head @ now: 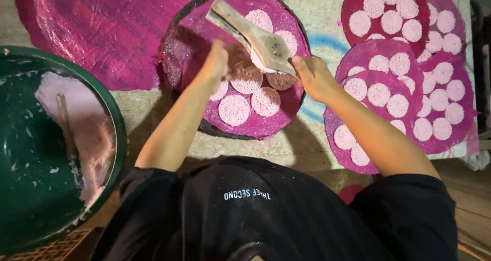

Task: The person scoops pink paste from a green bucket using a wooden stick and loads it into a handheld extruder. They press the extruder over a circular mold on a purple tray to form round pink pastes, repeating the process to fill multiple molds.

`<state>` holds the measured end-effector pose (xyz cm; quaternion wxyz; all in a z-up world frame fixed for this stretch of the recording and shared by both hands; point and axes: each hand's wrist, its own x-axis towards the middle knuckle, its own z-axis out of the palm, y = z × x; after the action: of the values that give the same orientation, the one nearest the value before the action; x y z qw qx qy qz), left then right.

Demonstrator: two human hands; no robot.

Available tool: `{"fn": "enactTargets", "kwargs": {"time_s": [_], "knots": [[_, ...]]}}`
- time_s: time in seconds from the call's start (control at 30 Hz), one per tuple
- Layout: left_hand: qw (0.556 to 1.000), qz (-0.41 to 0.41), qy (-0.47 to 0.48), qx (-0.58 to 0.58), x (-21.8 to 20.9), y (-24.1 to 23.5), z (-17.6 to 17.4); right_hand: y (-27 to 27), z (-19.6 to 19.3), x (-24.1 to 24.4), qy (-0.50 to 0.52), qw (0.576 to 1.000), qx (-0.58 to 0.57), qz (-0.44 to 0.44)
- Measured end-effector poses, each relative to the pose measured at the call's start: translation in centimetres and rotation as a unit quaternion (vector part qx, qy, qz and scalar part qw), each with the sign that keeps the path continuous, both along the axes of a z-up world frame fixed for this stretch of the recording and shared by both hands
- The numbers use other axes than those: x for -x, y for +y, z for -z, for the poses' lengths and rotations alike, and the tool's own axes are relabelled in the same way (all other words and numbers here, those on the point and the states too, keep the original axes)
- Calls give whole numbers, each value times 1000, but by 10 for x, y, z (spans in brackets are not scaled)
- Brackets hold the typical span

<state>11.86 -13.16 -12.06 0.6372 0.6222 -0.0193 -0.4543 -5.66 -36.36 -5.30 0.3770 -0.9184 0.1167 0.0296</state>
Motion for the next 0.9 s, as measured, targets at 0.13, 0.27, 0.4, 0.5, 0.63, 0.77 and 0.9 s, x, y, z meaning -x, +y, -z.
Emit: {"fn": "enactTargets", "kwargs": {"time_s": [0.13,0.27,0.4,0.5,0.63,0.77,0.9], "knots": [[974,72,-205,69,34,3,26,2,21,16,-66,995,-54,50],[773,171,-589,-162,60,26,17,4,46,39,-110,975,-145,128],[748,143,-617,-198,79,46,-12,13,68,74,-149,949,-196,195],[707,65,-681,-179,89,53,-28,27,85,98,-202,902,-300,235],[665,76,-711,-216,99,56,-32,34,94,122,-244,878,-316,265],[689,90,-694,-187,106,57,-26,26,91,135,-256,877,-307,266],[687,83,-689,-217,102,53,-19,21,84,137,-267,872,-301,279]]}}
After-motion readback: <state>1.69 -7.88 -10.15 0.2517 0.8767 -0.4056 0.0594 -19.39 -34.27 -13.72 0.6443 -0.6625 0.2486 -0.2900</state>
